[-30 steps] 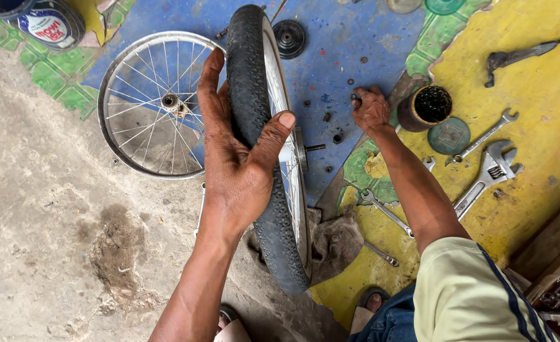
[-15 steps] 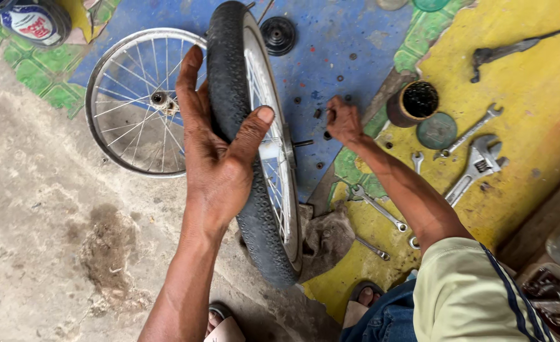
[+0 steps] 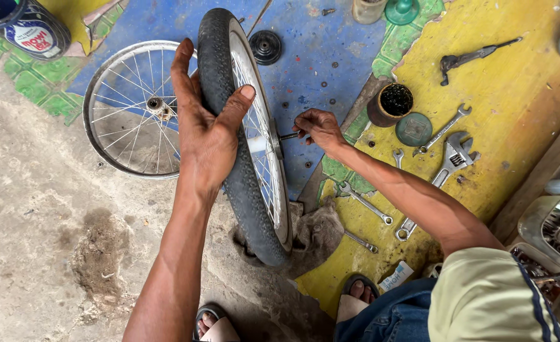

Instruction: The person is repairing a bicycle wheel by adjusting the hub and tightening components with a wrench. They rotate the wheel to check alignment and continue making adjustments throughout the clip.

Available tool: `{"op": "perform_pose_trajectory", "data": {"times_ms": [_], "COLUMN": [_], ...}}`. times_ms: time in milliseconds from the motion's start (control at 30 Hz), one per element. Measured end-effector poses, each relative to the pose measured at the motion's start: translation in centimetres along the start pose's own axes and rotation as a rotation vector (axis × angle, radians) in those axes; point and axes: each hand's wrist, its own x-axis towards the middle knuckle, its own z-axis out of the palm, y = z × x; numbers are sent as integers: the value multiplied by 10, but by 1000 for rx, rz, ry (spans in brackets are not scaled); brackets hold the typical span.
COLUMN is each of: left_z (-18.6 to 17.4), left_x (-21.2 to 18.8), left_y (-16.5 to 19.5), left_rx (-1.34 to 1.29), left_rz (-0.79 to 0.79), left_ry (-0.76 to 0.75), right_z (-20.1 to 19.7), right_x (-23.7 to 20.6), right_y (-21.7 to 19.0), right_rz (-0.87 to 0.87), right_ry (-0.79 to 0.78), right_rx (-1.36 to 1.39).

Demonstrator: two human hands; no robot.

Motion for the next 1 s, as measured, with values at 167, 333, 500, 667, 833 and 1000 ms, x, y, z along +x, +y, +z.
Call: {"op": "perform_pose_trajectory", "data": {"times_ms": [167,333,500,667,833,1000], "left_z": [-3,-8,-7,-4,-3,1], "left_x": [5,1,-1,-1,-1,-3], "left_y": [-7,-13,-19,-28,-30,-29], "left_rx": [6,0,-37,-112,-98,-133], "left_rz": [45,-10,17,97,101,43], "left_ry": [0,19,41,18,20,30], "right_z": [-4,-11,-10,-9,-13,-17], "right_x": [-9,-19,-26,-33,-39,-40], "right_y": [-4,-5,-10,-17,-19,-16], "right_rz": [74,18,11,-7,-50,-153], "right_ry": [-31,-48,-58,-131,-192,-221], "right_rx": [109,109,135,162,100,23]}}
